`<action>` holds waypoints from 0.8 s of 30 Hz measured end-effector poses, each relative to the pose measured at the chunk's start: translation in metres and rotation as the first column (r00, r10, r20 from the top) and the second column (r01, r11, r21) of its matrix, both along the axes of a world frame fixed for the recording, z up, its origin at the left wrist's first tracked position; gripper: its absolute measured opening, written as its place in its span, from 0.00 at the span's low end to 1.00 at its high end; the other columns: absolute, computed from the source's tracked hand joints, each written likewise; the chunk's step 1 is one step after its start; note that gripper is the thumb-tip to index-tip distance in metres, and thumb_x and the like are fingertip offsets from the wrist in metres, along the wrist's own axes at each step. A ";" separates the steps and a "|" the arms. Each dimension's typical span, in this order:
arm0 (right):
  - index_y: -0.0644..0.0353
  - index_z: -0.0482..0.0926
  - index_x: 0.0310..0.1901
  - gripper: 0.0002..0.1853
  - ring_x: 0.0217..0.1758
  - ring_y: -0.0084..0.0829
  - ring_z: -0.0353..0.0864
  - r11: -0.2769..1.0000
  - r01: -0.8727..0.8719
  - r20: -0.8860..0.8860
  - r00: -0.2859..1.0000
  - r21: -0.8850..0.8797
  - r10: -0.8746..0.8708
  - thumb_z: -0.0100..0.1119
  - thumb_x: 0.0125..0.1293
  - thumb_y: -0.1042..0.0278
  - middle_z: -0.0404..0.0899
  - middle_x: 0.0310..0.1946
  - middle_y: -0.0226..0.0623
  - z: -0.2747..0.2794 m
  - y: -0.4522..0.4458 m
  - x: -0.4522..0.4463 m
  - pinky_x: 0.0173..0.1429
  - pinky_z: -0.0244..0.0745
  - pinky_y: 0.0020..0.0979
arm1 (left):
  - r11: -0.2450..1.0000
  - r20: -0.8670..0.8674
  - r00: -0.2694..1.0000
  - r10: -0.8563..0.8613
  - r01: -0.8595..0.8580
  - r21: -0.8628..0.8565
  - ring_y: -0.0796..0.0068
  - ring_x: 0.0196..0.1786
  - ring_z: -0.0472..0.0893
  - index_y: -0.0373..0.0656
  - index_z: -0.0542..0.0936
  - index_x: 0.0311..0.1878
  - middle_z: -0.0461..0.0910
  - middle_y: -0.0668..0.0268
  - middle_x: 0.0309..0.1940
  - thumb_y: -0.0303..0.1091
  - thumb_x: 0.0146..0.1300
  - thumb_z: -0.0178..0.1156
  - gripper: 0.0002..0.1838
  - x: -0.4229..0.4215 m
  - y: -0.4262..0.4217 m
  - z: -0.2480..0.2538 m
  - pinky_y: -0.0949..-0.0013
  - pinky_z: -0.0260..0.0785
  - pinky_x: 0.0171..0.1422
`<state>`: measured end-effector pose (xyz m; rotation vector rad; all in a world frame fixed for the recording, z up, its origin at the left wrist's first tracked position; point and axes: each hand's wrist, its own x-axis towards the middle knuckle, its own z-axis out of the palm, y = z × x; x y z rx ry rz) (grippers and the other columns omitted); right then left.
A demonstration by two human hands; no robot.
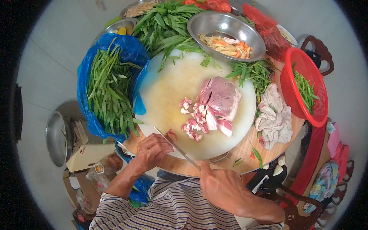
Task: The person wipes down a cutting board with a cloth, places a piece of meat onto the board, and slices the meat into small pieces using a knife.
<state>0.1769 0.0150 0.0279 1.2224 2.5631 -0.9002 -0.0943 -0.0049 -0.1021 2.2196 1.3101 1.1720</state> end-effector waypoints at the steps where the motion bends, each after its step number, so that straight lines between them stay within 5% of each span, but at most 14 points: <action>1: 0.75 0.73 0.47 0.12 0.23 0.57 0.88 1.000 -0.007 0.005 1.000 -0.010 0.008 0.58 0.72 0.73 0.82 0.18 0.55 0.001 0.002 -0.001 0.27 0.82 0.51 | 1.000 0.004 1.000 -0.005 0.005 -0.004 0.57 0.48 0.89 0.44 0.88 0.44 0.89 0.63 0.42 0.24 0.54 0.77 0.14 0.000 0.000 -0.001 0.59 0.84 0.55; 5: 0.77 0.72 0.48 0.12 0.26 0.66 0.85 0.996 0.017 -0.055 0.998 -0.088 -0.022 0.54 0.76 0.72 0.81 0.20 0.62 -0.015 0.017 -0.022 0.34 0.82 0.59 | 1.000 0.009 1.000 -0.007 0.007 0.007 0.57 0.48 0.89 0.44 0.88 0.44 0.89 0.63 0.41 0.23 0.53 0.77 0.14 -0.001 -0.001 -0.003 0.59 0.84 0.54; 11: 0.74 0.73 0.42 0.08 0.29 0.60 0.91 0.998 0.053 -0.186 0.981 0.022 -0.048 0.58 0.68 0.77 0.83 0.20 0.61 -0.025 0.031 -0.066 0.32 0.86 0.51 | 1.000 0.003 1.000 0.009 -0.009 -0.013 0.56 0.47 0.89 0.43 0.88 0.43 0.89 0.61 0.41 0.20 0.52 0.77 0.15 0.002 -0.002 0.003 0.59 0.84 0.53; 17: 0.75 0.73 0.42 0.08 0.29 0.58 0.91 1.000 0.018 0.009 1.000 -0.020 -0.018 0.58 0.66 0.79 0.84 0.22 0.63 -0.002 0.000 -0.018 0.32 0.87 0.50 | 0.998 -0.006 1.000 0.016 -0.017 -0.052 0.56 0.51 0.88 0.40 0.87 0.45 0.88 0.60 0.44 0.20 0.52 0.74 0.15 0.006 -0.006 0.008 0.58 0.83 0.58; 24: 0.75 0.74 0.42 0.07 0.28 0.57 0.91 0.998 0.038 -0.086 0.996 0.046 -0.034 0.58 0.67 0.78 0.84 0.22 0.61 -0.025 0.015 -0.054 0.32 0.87 0.48 | 0.998 -0.012 1.000 -0.014 0.013 -0.058 0.55 0.49 0.88 0.39 0.86 0.45 0.87 0.61 0.43 0.19 0.51 0.74 0.16 0.008 -0.007 0.009 0.58 0.83 0.55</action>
